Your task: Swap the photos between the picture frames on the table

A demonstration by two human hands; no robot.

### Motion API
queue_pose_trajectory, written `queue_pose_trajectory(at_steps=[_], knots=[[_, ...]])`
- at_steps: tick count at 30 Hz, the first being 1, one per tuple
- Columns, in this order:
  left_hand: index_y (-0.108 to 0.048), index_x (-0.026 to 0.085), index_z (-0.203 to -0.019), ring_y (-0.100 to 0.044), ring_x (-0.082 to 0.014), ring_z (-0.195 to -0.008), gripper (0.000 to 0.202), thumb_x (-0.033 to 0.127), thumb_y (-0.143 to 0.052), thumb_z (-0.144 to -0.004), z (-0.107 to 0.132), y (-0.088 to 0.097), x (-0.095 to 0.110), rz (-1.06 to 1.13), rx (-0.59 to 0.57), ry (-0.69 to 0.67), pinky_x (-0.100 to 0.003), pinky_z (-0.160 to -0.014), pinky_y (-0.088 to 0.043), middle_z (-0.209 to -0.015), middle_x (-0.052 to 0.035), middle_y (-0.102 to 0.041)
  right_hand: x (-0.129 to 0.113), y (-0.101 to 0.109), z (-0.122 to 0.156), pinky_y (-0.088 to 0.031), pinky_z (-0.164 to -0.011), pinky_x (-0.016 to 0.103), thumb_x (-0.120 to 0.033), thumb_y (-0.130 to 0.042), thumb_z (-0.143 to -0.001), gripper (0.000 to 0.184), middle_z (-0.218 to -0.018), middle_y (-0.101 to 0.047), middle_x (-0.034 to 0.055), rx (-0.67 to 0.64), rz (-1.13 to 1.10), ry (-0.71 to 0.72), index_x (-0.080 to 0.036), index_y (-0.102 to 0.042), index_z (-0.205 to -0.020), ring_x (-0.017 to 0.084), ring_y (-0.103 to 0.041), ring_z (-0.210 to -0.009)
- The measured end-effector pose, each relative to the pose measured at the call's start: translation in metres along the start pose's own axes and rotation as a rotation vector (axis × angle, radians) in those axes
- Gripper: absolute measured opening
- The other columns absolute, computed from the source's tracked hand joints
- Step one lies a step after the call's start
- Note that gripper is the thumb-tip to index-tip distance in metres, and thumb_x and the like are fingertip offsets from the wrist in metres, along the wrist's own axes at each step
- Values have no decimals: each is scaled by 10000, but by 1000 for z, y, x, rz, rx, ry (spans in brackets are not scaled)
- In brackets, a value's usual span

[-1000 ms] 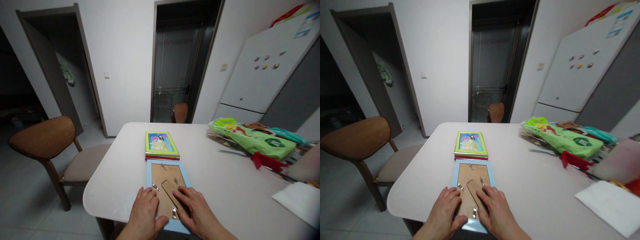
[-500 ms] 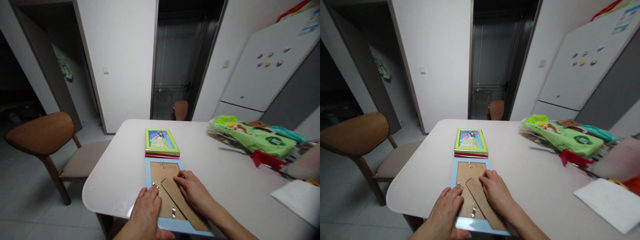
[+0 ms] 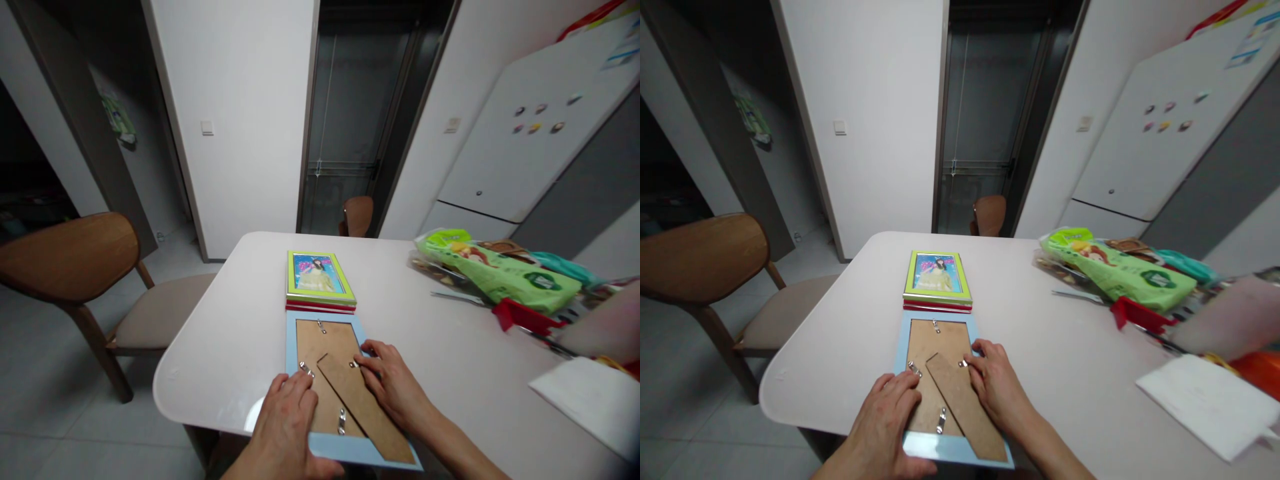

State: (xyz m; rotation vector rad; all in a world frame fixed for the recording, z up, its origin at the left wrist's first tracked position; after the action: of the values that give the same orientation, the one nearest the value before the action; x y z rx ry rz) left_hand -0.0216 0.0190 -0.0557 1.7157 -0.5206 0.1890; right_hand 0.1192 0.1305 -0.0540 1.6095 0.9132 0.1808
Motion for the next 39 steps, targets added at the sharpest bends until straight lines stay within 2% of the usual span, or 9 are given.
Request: queue_pose_trajectory(at_steps=[4, 8, 12, 15, 21, 24, 28, 33, 39], knots=[[-531, 182, -908, -443, -266, -1045, 667, 552, -700, -380, 1, -1, -2, 32, 53, 2, -416, -927, -272, -1128, -93, -506, -3, 2, -6, -366, -824, 320, -212, -394, -761, 273, -969, -539, 85, -4, -1, 0, -184, -639, -878, 197, -464, -907], [-534, 175, -908, -455, -261, -1017, 671, 572, -689, -390, 2, 0, -2, 26, 65, -22, -410, -926, -280, -1098, -89, -519, -18, 2, -33, -364, -799, 275, -237, -359, -790, 307, -927, -581, 73, 28, 19, -22, -163, -589, -979, 169, -492, -873], [-526, 171, -941, -457, -266, -1022, 699, 580, -685, -397, 2, 0, -2, 17, 42, -30, -421, -926, -285, -1100, -98, -521, -30, -14, -67, -360, -700, 237, -224, -371, -780, 276, -780, -615, 51, -9, 58, -35, -181, -639, -827, 151, -527, -766], [-526, 173, -949, -454, -264, -1037, 702, 584, -683, -402, 3, -1, -3, 38, 36, -30, -419, -933, -282, -1115, -101, -519, -32, -25, -81, -344, -646, 235, -225, -396, -762, 258, -743, -627, 56, -4, 76, -57, -179, -647, -728, 154, -535, -729], [-542, 172, -894, -445, -272, -1043, 621, 556, -692, -430, 5, -1, -2, 68, 60, -31, -438, -943, -260, -1125, -102, -517, -24, -34, -89, -313, -571, 233, -237, -449, -726, 183, -703, -624, 48, 9, 105, -131, -179, -613, -671, 150, -535, -665], [-550, 175, -839, -466, -268, -989, 545, 506, -713, -437, 7, -2, -1, 69, 64, -34, -411, -888, -327, -1106, -83, -526, -19, -36, -93, -309, -562, 229, -229, -462, -715, 145, -711, -610, 49, 23, 116, -165, -169, -588, -674, 144, -527, -656], [-532, 165, -879, -489, -233, -912, 490, 393, -725, -491, 9, -2, 0, 83, 32, -40, -360, -825, -378, -1046, -58, -549, -15, -37, -97, -315, -563, 233, -233, -479, -702, 124, -726, -598, 69, 51, 128, -201, -148, -570, -695, 154, -522, -663], [-524, 168, -886, -483, -215, -912, 476, 395, -719, -516, 10, 2, 2, 76, 27, -23, -337, -833, -370, -1033, -44, -549, -17, -34, -95, -325, -567, 233, -247, -469, -711, 151, -716, -605, 71, 68, 118, -202, -147, -575, -671, 152, -530, -660], [-526, 156, -875, -492, -221, -891, 489, 381, -738, -497, 12, 1, 3, 93, 74, -34, -349, -821, -375, -1012, -53, -561, -13, -31, -92, -340, -563, 219, -290, -459, -715, 213, -668, -632, 42, 54, 75, -204, -171, -605, -615, 141, -557, -638]])
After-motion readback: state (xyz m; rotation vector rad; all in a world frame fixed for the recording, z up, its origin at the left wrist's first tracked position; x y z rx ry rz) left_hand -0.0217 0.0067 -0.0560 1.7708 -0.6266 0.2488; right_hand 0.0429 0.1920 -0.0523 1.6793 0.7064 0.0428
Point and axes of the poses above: each hand's wrist, its own z-axis away from the middle knuckle, its own y-axis out of the back of the hand, x = y × z, the point moved 6 cm from there along -z, towards the middle knuckle
